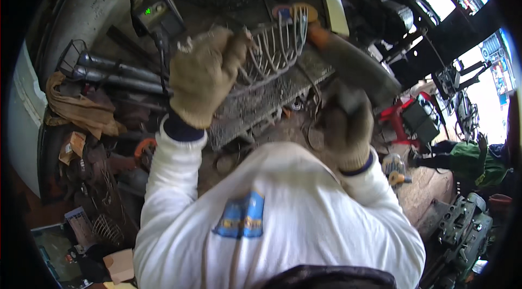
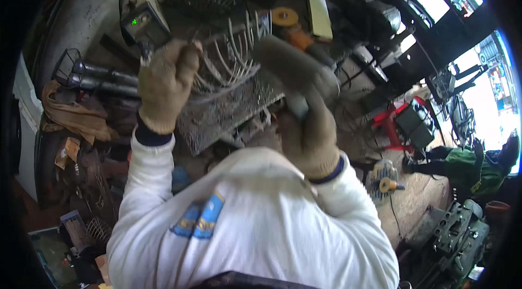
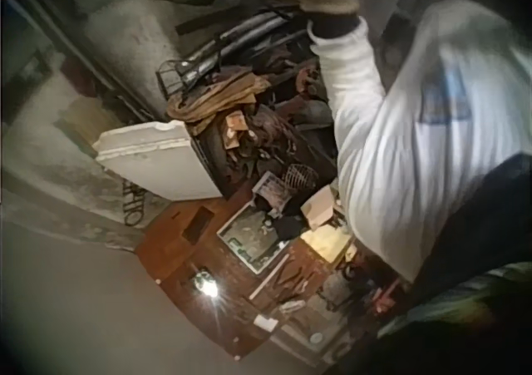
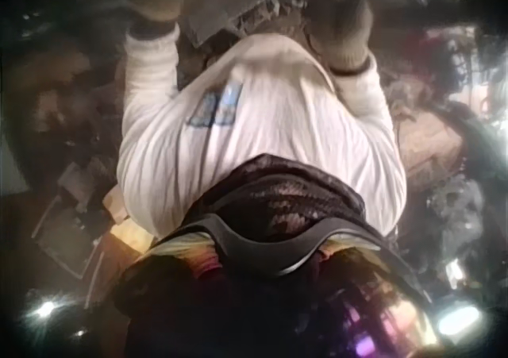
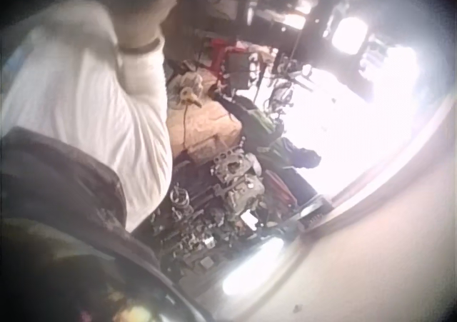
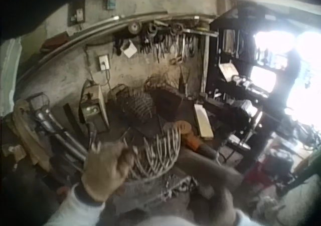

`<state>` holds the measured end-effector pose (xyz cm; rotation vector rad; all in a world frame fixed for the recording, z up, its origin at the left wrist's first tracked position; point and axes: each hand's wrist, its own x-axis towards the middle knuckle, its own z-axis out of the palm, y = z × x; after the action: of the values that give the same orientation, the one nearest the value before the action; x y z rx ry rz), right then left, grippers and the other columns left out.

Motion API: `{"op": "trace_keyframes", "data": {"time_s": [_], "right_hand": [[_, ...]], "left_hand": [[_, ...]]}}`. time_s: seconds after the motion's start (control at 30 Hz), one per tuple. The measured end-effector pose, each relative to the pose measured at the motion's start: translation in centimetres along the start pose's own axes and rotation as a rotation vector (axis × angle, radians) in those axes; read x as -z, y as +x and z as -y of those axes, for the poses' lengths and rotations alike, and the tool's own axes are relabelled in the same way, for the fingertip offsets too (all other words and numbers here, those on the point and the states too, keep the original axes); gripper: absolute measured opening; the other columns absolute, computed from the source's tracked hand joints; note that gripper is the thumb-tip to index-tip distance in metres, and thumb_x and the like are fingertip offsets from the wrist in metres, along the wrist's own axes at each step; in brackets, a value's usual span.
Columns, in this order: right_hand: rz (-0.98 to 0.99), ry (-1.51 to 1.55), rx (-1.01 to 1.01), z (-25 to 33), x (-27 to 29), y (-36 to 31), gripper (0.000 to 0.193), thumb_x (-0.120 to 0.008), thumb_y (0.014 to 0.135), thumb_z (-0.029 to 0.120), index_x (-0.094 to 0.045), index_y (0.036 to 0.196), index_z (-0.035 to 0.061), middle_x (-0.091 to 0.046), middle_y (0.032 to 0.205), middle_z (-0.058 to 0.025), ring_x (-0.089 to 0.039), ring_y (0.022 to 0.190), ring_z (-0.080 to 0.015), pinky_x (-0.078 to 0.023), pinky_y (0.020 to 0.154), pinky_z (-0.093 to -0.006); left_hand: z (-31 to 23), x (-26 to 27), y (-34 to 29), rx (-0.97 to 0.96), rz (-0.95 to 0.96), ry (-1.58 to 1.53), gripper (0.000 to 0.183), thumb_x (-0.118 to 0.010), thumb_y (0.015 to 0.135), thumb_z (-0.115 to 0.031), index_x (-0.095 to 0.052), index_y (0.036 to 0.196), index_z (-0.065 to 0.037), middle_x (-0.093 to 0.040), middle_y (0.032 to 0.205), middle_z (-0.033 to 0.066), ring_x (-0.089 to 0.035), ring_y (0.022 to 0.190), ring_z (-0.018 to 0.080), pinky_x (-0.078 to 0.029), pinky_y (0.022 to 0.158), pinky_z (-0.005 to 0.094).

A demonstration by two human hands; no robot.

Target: The person welds metal rods onto a wire cage structure on a workbench, uses a hammer to shape the rods, and grinds the welded joints with an angle grinder.

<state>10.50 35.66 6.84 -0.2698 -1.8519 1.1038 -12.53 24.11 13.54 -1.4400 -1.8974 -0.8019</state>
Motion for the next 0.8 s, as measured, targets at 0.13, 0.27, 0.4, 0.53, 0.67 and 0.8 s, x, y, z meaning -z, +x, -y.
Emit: {"op": "trace_keyframes", "data": {"time_s": [0.13, 0.27, 0.4, 0.53, 0.67, 0.8], "right_hand": [[-0.098, 0.175, 0.059, -0.2, 0.8, 0.8, 0.042, -0.053, 0.096, 0.009, -0.044, 0.133, -0.0082, -0.065, 0.086, -0.0106, -0.062, 0.073, -0.0145, -0.051, 0.063, -0.0277], [-0.047, 0.165, -0.158, -0.1, 0.7, 0.9, 0.048, -0.056, 0.099, 0.020, -0.043, 0.136, -0.0087, -0.064, 0.089, -0.0087, -0.061, 0.075, -0.0123, -0.050, 0.064, -0.0255], [0.013, 0.281, -0.218, 0.6, 0.5, 1.5, 0.049, -0.054, 0.101, 0.025, -0.044, 0.136, -0.0075, -0.063, 0.087, -0.0058, -0.057, 0.073, -0.0097, -0.047, 0.066, -0.0242], [0.159, 0.330, -0.391, 0.3, 1.0, 1.7, 0.051, -0.054, 0.101, 0.030, -0.045, 0.136, -0.0059, -0.061, 0.086, -0.0032, -0.054, 0.068, -0.0083, -0.046, 0.061, -0.0246], [0.151, 0.541, -0.513, 1.4, 1.2, 1.6, 0.063, -0.056, 0.099, 0.039, -0.039, 0.141, -0.0047, -0.054, 0.078, -0.0012, -0.049, 0.057, -0.0070, -0.039, 0.048, -0.0216], [0.046, 0.565, -0.475, 1.9, 1.3, 1.2, 0.070, -0.059, 0.097, 0.043, -0.037, 0.143, -0.0058, -0.054, 0.077, -0.0017, -0.049, 0.056, -0.0081, -0.040, 0.047, -0.0220]], "left_hand": [[0.5, 0.2, 2.2, 0.013, 0.012, -0.054, 0.026, -0.066, 0.093, -0.031, -0.066, 0.078, -0.010, -0.065, 0.068, 0.0078, -0.065, 0.061, 0.0261, -0.050, 0.053, 0.0351], [1.4, -0.6, 1.2, -0.054, -0.119, -0.222, 0.028, -0.063, 0.095, -0.033, -0.068, 0.087, -0.007, -0.066, 0.072, 0.0091, -0.065, 0.062, 0.0271, -0.050, 0.055, 0.0344], [1.0, -0.3, 1.3, 0.006, 0.008, -0.310, 0.027, -0.064, 0.095, -0.031, -0.068, 0.088, -0.005, -0.066, 0.073, 0.0100, -0.065, 0.063, 0.0271, -0.050, 0.056, 0.0339], [1.6, -0.6, 0.5, -0.001, -0.016, -0.408, 0.026, -0.064, 0.095, -0.029, -0.069, 0.089, -0.005, -0.067, 0.074, 0.0110, -0.066, 0.064, 0.0274, -0.051, 0.059, 0.0348], [3.0, -1.3, -0.2, 0.060, -0.030, -0.470, 0.029, -0.063, 0.096, -0.032, -0.069, 0.091, -0.004, -0.069, 0.076, 0.0106, -0.068, 0.068, 0.0264, -0.053, 0.062, 0.0346], [2.7, -0.9, 0.1, 0.086, 0.029, -0.461, 0.038, -0.061, 0.095, -0.040, -0.069, 0.093, -0.003, -0.070, 0.076, 0.0098, -0.069, 0.069, 0.0250, -0.053, 0.063, 0.0338]]}}
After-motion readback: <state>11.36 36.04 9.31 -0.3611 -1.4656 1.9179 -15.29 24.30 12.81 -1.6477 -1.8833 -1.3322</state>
